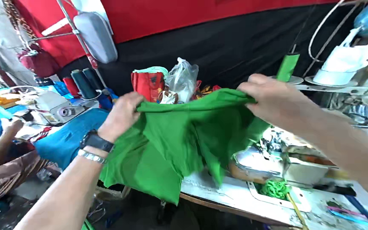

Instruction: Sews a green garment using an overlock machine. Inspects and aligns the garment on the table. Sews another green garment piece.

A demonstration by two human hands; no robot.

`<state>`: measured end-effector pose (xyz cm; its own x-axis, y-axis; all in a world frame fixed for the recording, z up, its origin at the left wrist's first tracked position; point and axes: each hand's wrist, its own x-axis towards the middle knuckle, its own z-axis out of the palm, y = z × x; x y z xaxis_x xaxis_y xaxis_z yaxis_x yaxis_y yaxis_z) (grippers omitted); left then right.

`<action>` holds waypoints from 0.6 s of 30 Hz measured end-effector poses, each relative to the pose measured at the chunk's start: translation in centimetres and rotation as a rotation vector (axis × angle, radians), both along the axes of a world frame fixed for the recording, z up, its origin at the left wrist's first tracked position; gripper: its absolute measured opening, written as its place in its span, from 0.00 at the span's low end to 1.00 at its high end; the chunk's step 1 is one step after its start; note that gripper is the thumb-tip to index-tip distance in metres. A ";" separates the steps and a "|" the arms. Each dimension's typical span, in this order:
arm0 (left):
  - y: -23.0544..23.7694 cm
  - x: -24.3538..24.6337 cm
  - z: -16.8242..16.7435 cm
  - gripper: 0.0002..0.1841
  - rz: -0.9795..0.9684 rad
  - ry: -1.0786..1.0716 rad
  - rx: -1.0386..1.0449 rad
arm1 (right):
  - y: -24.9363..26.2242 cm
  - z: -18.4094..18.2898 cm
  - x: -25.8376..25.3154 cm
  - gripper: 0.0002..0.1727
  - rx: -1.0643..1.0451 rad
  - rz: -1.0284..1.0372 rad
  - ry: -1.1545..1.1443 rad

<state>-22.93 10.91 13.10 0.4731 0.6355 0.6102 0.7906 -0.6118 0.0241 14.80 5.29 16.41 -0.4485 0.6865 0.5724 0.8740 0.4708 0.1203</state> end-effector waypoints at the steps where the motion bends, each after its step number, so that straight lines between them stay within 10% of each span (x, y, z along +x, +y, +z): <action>1: -0.4 -1.2 0.7 0.15 0.013 -0.042 0.094 | 0.2 0.2 -0.1 0.13 0.088 0.031 0.043; 5: -5.2 -6.2 -0.1 0.12 0.119 -0.081 0.277 | -2.2 -1.4 -1.8 0.18 -0.025 0.065 0.048; 13: -16.0 -9.6 -18.1 0.14 -0.056 -0.097 -0.620 | -2.0 -12.0 -7.4 0.24 -1.337 0.241 -0.401; 18: -20.0 -6.3 -23.0 0.13 -0.129 -0.283 -0.841 | 3.5 -12.0 -11.6 0.26 -1.274 0.273 -0.120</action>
<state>-29.27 -9.11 -9.94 0.4744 0.8774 0.0716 0.6137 -0.3879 0.6877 3.17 8.81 4.37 -0.6612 0.5921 -0.4608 0.7478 0.4707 -0.4683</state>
